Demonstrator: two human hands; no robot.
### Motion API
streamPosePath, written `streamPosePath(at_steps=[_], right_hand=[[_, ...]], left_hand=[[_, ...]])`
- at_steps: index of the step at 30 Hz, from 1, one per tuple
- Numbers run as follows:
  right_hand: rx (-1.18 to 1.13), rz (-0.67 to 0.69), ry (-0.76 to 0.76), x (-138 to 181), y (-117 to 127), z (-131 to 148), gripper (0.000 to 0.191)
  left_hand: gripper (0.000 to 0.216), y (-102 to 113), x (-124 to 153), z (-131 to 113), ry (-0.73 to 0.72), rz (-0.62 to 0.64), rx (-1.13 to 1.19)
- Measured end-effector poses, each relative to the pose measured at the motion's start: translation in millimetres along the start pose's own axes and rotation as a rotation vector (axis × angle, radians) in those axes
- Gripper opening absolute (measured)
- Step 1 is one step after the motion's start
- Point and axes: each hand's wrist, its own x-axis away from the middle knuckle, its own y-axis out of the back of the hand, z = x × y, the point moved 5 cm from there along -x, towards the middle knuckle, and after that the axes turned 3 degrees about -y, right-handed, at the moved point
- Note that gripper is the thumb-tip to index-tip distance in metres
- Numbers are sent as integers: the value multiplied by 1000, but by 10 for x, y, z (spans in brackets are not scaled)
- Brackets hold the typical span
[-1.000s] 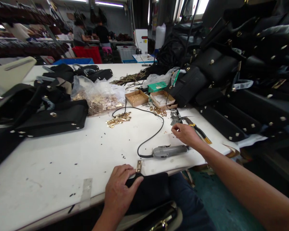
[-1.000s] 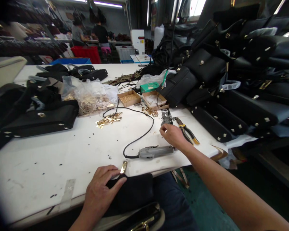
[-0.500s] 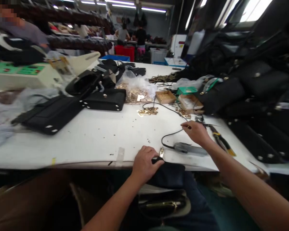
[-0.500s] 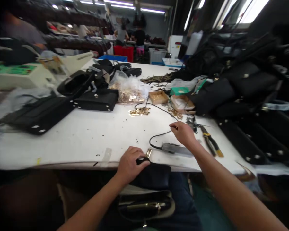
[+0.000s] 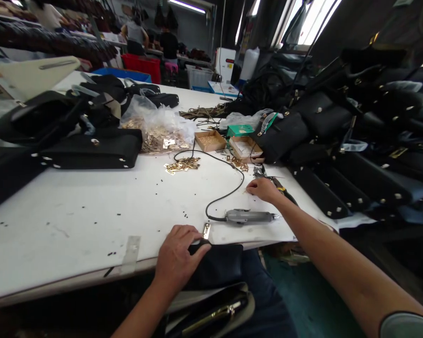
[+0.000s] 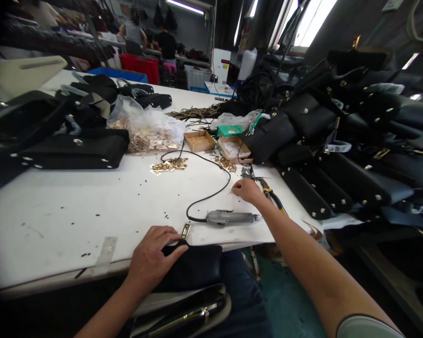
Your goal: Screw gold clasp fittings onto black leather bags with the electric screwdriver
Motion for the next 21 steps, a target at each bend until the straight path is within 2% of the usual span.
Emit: streamPosePath(at_steps=[15, 21], right_hand=[[-73, 30, -18, 3, 18, 31, 16], [-60, -22, -39, -28, 26, -25, 15]], left_hand=[[12, 15, -21, -32, -16, -22, -30], [13, 22, -30, -28, -11, -23, -24]])
